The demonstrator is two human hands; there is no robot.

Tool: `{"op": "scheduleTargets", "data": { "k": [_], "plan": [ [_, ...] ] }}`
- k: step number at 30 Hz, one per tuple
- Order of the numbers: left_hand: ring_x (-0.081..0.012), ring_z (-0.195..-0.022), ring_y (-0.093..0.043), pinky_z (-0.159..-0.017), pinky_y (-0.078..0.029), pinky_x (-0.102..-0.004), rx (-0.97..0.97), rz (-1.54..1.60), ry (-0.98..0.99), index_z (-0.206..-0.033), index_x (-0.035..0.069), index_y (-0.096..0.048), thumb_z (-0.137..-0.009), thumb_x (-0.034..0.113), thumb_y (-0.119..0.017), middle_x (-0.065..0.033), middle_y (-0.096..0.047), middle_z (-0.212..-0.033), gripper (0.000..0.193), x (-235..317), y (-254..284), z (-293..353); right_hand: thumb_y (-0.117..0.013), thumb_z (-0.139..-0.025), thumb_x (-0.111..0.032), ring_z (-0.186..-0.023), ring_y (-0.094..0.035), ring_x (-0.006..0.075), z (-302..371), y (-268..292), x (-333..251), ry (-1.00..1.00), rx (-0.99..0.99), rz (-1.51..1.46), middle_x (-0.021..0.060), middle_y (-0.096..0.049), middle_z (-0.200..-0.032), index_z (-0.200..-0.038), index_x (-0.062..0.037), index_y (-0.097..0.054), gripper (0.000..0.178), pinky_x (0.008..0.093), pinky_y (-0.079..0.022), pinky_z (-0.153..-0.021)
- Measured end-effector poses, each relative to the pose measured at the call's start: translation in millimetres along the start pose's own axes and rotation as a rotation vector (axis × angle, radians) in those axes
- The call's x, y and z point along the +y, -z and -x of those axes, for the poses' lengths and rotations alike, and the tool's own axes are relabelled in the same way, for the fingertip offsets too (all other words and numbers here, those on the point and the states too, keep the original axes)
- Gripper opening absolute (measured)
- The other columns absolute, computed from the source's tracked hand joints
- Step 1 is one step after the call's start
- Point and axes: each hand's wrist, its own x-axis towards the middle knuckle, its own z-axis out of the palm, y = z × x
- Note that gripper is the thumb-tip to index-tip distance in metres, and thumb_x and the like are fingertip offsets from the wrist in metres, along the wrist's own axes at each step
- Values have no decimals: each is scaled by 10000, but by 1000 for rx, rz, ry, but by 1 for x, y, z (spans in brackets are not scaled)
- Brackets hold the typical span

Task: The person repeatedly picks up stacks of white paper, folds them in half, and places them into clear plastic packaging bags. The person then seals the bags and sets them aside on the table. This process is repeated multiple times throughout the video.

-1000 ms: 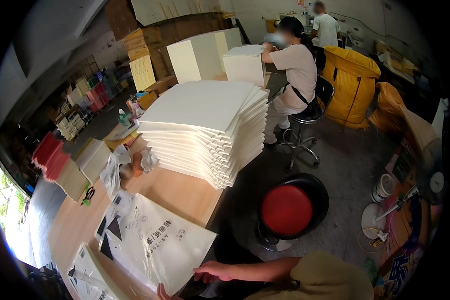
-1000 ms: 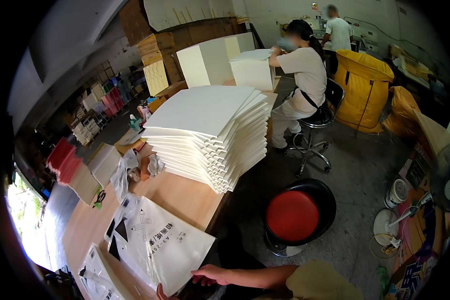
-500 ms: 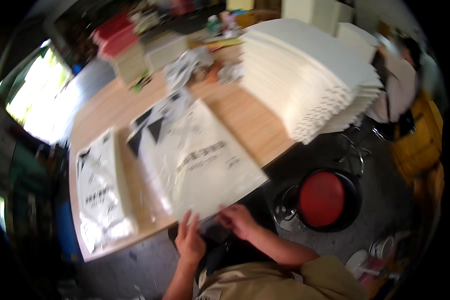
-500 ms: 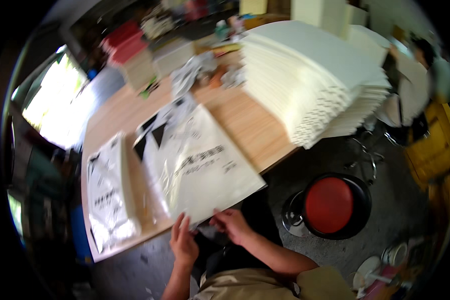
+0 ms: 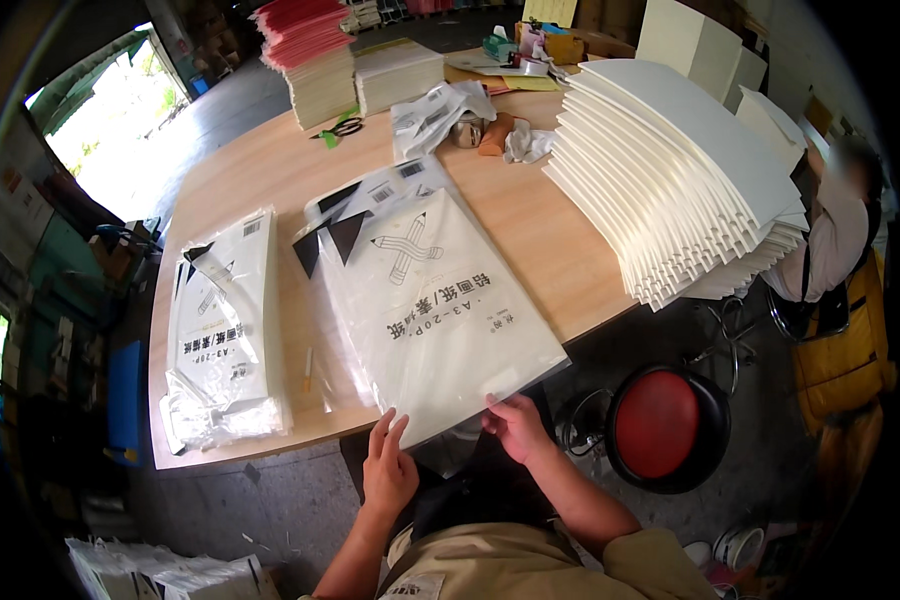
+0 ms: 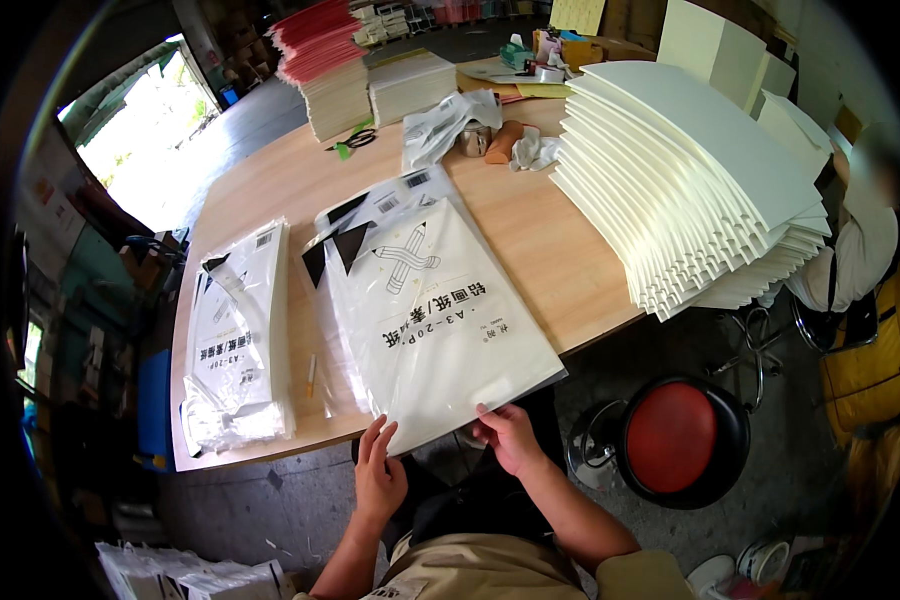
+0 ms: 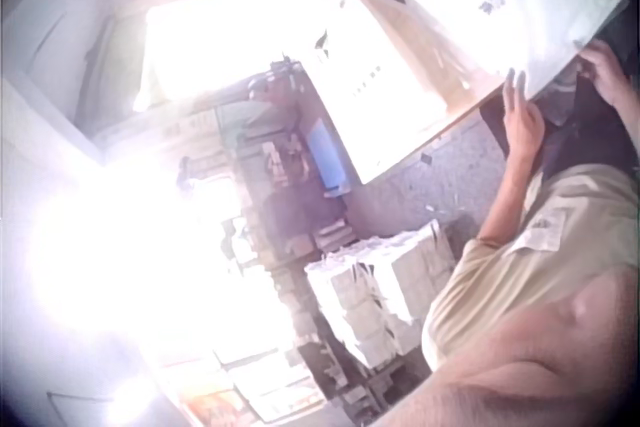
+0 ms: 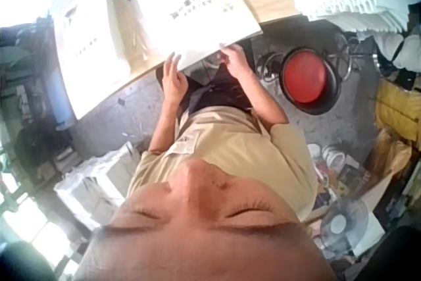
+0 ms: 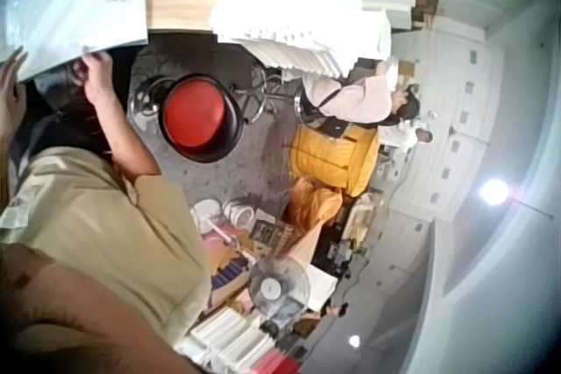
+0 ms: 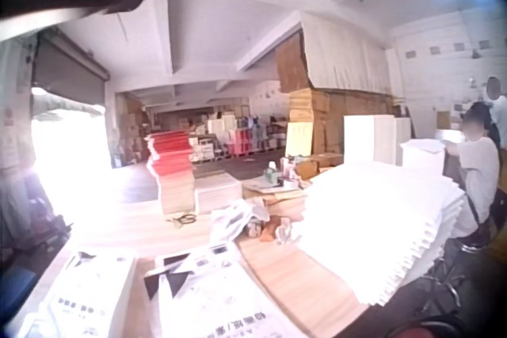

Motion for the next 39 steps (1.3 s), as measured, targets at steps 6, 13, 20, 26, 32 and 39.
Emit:
{"op": "scheduleTargets", "data": {
  "k": [6, 13, 20, 26, 32, 39],
  "plan": [
    [-311, -1074, -644, -760, -564, -327, 59, 99, -42, -1242, 46, -621, -792, -181, -426, -184, -536, -1378, 540, 4, 18, -8, -675, -933, -67, -595, -545, 90, 12, -33, -18, 242, -19, 182, 41, -634, -711, -864, -3, -678, 94, 227, -395, -543],
    [-371, -1147, -594, -858, -570, -379, 80, 175, 58, -1232, 40, -623, -804, -162, -451, -206, -534, -1358, 503, -20, -4, 5, -707, -923, -137, -536, -514, 75, 8, -24, -6, 173, 135, 289, 84, -684, -703, -783, 0, -671, 199, 219, -380, -496],
    [-431, -1064, -610, -904, -506, -484, 53, -243, -232, -1143, 21, -638, -861, 28, -580, -226, -628, -1157, 288, -3, 16, 2, -729, -909, -345, -531, -533, 61, 5, -26, -4, 210, 81, 474, 32, -658, -648, -810, -12, -703, 348, 228, -399, -480],
    [-373, -1124, -573, -978, -420, -507, -231, -350, -449, -1243, 81, -655, -888, 369, -682, -159, -644, -1181, 457, 67, 8, -61, -696, -940, -338, -589, -548, 69, -5, -11, 7, 289, 34, 481, 10, -627, -645, -815, -7, -699, 354, 245, -414, -549],
    [-367, -905, -643, -826, -499, -473, -404, -207, -469, -986, 53, -721, -926, 245, -639, -169, -688, -970, 217, 47, -20, -86, -688, -946, -337, -590, -523, 59, 7, -10, -3, 273, -6, 566, -10, -626, -652, -812, -41, -699, 325, 242, -384, -527],
    [-373, -809, -647, -700, -523, -466, -287, -179, -460, -957, 48, -689, -914, 139, -625, -166, -678, -924, 119, 38, -20, -86, -692, -939, -346, -595, -535, 60, 0, -4, 5, 221, -35, 595, -6, -647, -664, -823, -60, -710, 309, 240, -402, -538]
  ]
}}
